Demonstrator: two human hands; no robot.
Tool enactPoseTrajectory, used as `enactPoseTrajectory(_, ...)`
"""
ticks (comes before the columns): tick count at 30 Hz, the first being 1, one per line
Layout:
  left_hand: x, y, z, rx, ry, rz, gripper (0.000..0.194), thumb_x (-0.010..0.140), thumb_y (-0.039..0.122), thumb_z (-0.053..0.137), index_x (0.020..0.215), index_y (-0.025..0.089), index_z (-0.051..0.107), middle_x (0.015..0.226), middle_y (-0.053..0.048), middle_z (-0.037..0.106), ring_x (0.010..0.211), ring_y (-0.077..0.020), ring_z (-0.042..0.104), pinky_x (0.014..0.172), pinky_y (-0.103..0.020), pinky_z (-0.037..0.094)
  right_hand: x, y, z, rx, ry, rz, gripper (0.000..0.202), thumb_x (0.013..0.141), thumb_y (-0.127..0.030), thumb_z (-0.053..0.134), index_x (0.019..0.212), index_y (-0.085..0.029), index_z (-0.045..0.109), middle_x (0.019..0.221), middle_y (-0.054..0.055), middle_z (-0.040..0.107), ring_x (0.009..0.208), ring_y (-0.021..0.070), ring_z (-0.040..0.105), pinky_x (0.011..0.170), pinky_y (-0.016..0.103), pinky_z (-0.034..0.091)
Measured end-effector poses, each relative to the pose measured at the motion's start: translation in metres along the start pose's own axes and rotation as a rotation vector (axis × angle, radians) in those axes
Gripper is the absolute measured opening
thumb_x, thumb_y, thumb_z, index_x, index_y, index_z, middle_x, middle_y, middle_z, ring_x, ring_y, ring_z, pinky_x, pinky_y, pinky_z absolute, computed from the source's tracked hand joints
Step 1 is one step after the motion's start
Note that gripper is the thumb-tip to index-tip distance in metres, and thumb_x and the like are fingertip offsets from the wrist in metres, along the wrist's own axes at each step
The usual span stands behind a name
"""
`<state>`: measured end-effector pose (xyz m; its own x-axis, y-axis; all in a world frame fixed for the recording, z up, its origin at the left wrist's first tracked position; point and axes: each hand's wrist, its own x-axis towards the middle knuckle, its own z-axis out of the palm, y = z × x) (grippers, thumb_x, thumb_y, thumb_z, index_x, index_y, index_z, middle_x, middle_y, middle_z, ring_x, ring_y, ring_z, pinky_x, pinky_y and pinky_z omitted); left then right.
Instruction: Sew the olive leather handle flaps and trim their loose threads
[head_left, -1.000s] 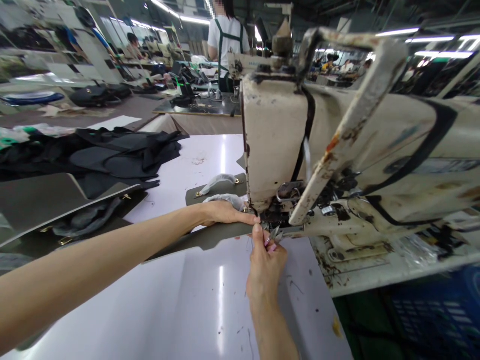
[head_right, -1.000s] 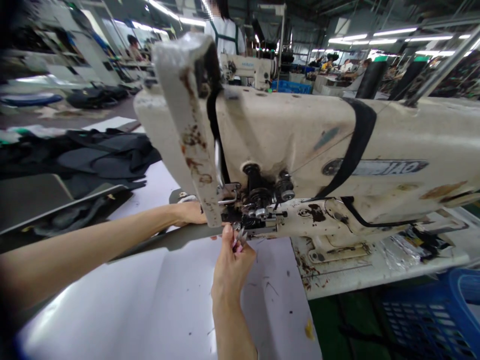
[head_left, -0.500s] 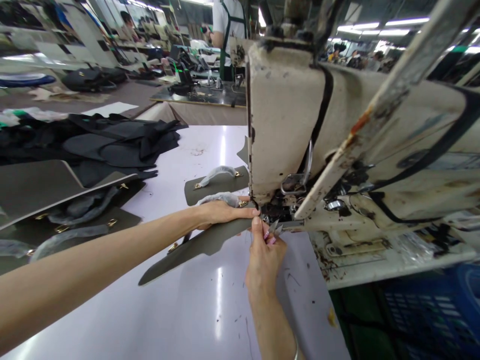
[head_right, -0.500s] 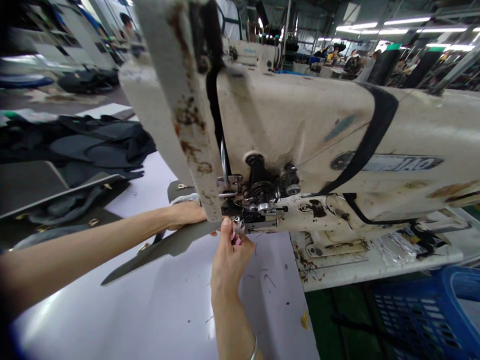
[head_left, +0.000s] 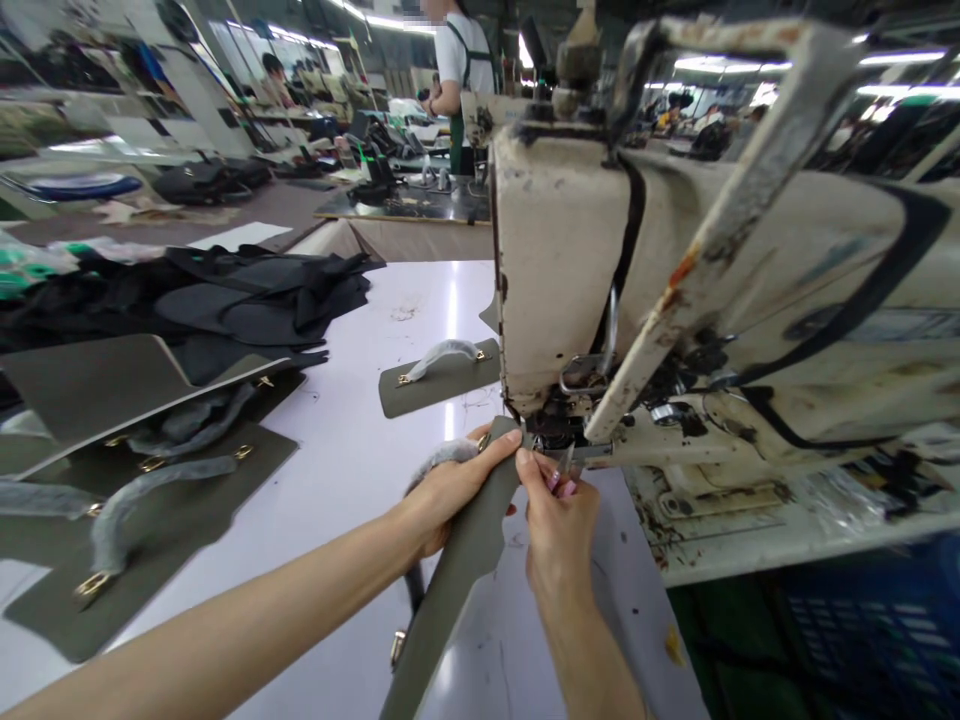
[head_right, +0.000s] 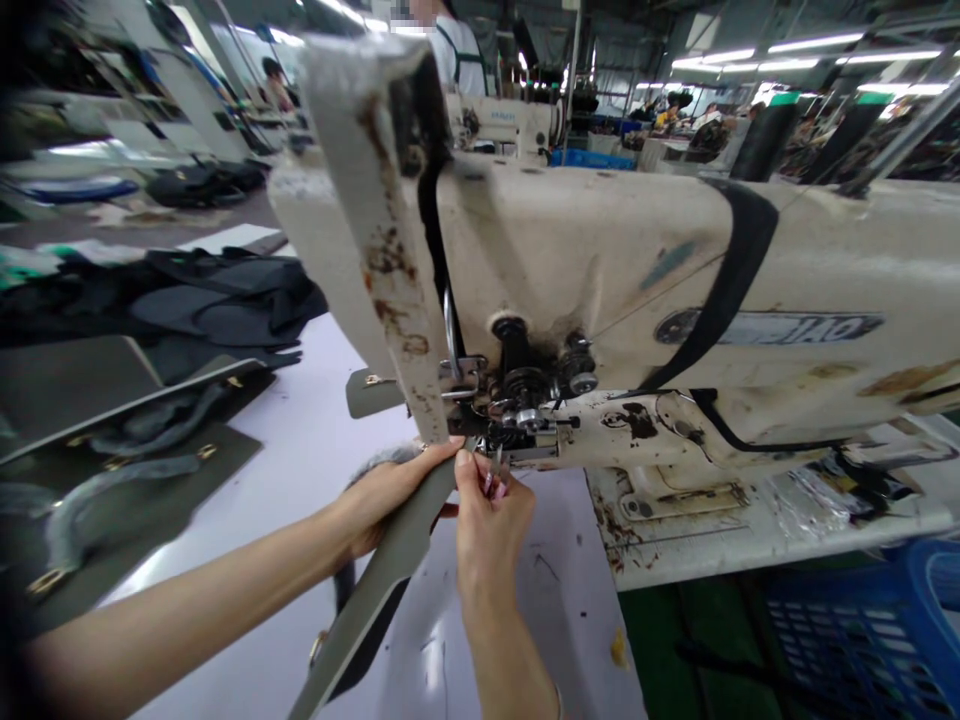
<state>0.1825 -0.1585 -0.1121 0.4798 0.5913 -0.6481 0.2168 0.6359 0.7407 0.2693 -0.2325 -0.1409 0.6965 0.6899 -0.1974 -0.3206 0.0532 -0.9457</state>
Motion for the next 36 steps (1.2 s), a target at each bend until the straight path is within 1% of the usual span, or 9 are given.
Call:
enactPoseTrajectory(4, -0.009, -0.009, 0.018, -0.125, 0.057, 0.047, 0.068, 0.070, 0.064, 0.074, 0.128, 0.032, 0.056, 0.073, 0.001, 0.070, 0.060, -0.0190, 0.068, 0.050, -0.026, 0.054, 0.003, -0.001, -0.012, 0.012, -0.043, 0.070, 0.031, 0.076, -0.043, 0.075, 0.075, -0.012, 0.073, 0.059, 0.001, 0.062, 0.048, 0.0108, 0.049, 0.039, 0.020, 0.036)
enactPoseTrajectory(7, -0.014, -0.017, 0.031, -0.228, 0.104, 0.098, 0.065, 0.075, 0.061, 0.072, 0.130, 0.036, 0.050, 0.080, 0.002, 0.071, 0.057, -0.0162, 0.066, 0.052, -0.026, 0.055, 0.003, -0.010, -0.021, -0.012, -0.060, 0.105, 0.030, 0.072, -0.040, 0.079, 0.073, -0.010, 0.074, 0.053, -0.001, 0.057, 0.043, 0.0083, 0.044, 0.038, 0.019, 0.031)
enactPoseTrajectory(12, -0.014, -0.026, 0.048, -0.341, 0.161, 0.193, 0.053, 0.082, 0.054, 0.068, 0.129, 0.038, 0.050, 0.100, 0.003, 0.073, 0.074, -0.0157, 0.070, 0.064, -0.024, 0.057, 0.004, -0.023, -0.033, -0.036, -0.143, 0.111, 0.025, 0.071, -0.035, 0.079, 0.068, -0.011, 0.075, 0.055, 0.001, 0.062, 0.048, 0.0095, 0.049, 0.047, 0.021, 0.038)
enactPoseTrajectory(16, -0.014, -0.026, 0.057, -0.387, 0.216, 0.208, 0.051, 0.084, 0.049, 0.067, 0.131, 0.038, 0.049, 0.105, 0.003, 0.073, 0.083, -0.0162, 0.071, 0.069, -0.023, 0.056, 0.011, -0.025, -0.038, -0.112, -0.169, 0.078, 0.022, 0.069, -0.033, 0.080, 0.070, -0.011, 0.077, 0.062, 0.004, 0.067, 0.056, 0.0136, 0.056, 0.055, 0.025, 0.043)
enactPoseTrajectory(21, -0.012, -0.021, 0.063, -0.447, 0.281, 0.289, 0.047, 0.082, 0.045, 0.070, 0.126, 0.032, 0.057, 0.102, -0.001, 0.074, 0.082, -0.0166, 0.071, 0.070, -0.023, 0.055, 0.020, -0.029, -0.038, -0.209, -0.181, 0.019, 0.018, 0.069, -0.031, 0.079, 0.065, -0.013, 0.076, 0.057, 0.003, 0.066, 0.052, 0.0126, 0.054, 0.050, 0.023, 0.041)
enactPoseTrajectory(24, -0.009, -0.018, 0.063, -0.484, 0.287, 0.317, 0.048, 0.082, 0.040, 0.071, 0.127, 0.033, 0.058, 0.101, -0.001, 0.075, 0.083, -0.0162, 0.071, 0.071, -0.022, 0.055, 0.023, -0.033, -0.035, -0.230, -0.181, -0.030, 0.017, 0.068, -0.030, 0.078, 0.062, -0.015, 0.074, 0.058, 0.003, 0.067, 0.053, 0.0139, 0.057, 0.051, 0.023, 0.042)
enactPoseTrajectory(30, 0.005, -0.013, 0.057, -0.481, 0.327, 0.350, 0.055, 0.083, 0.035, 0.071, 0.135, 0.035, 0.053, 0.098, 0.001, 0.076, 0.075, -0.0139, 0.071, 0.072, -0.022, 0.056, 0.023, -0.034, -0.036, -0.230, -0.219, 0.015, 0.015, 0.068, -0.029, 0.078, 0.065, -0.015, 0.074, 0.060, 0.002, 0.068, 0.056, 0.0156, 0.060, 0.055, 0.025, 0.046)
enactPoseTrajectory(33, 0.002, -0.016, 0.058, -0.467, 0.293, 0.271, 0.052, 0.082, 0.042, 0.071, 0.131, 0.028, 0.059, 0.105, -0.004, 0.076, 0.085, -0.0180, 0.072, 0.076, -0.025, 0.057, 0.018, -0.032, -0.042, -0.246, -0.254, 0.059, 0.016, 0.070, -0.029, 0.077, 0.067, -0.014, 0.074, 0.060, 0.002, 0.067, 0.056, 0.0145, 0.058, 0.055, 0.025, 0.044)
enactPoseTrajectory(36, -0.024, -0.025, 0.063, -0.423, 0.195, 0.133, 0.051, 0.083, 0.049, 0.068, 0.124, 0.019, 0.067, 0.119, -0.011, 0.072, 0.107, -0.0255, 0.068, 0.087, -0.031, 0.056, 0.011, -0.032, -0.047, -0.248, -0.251, 0.079, 0.017, 0.070, -0.030, 0.077, 0.064, -0.014, 0.072, 0.059, 0.001, 0.065, 0.057, 0.0138, 0.056, 0.055, 0.024, 0.042)
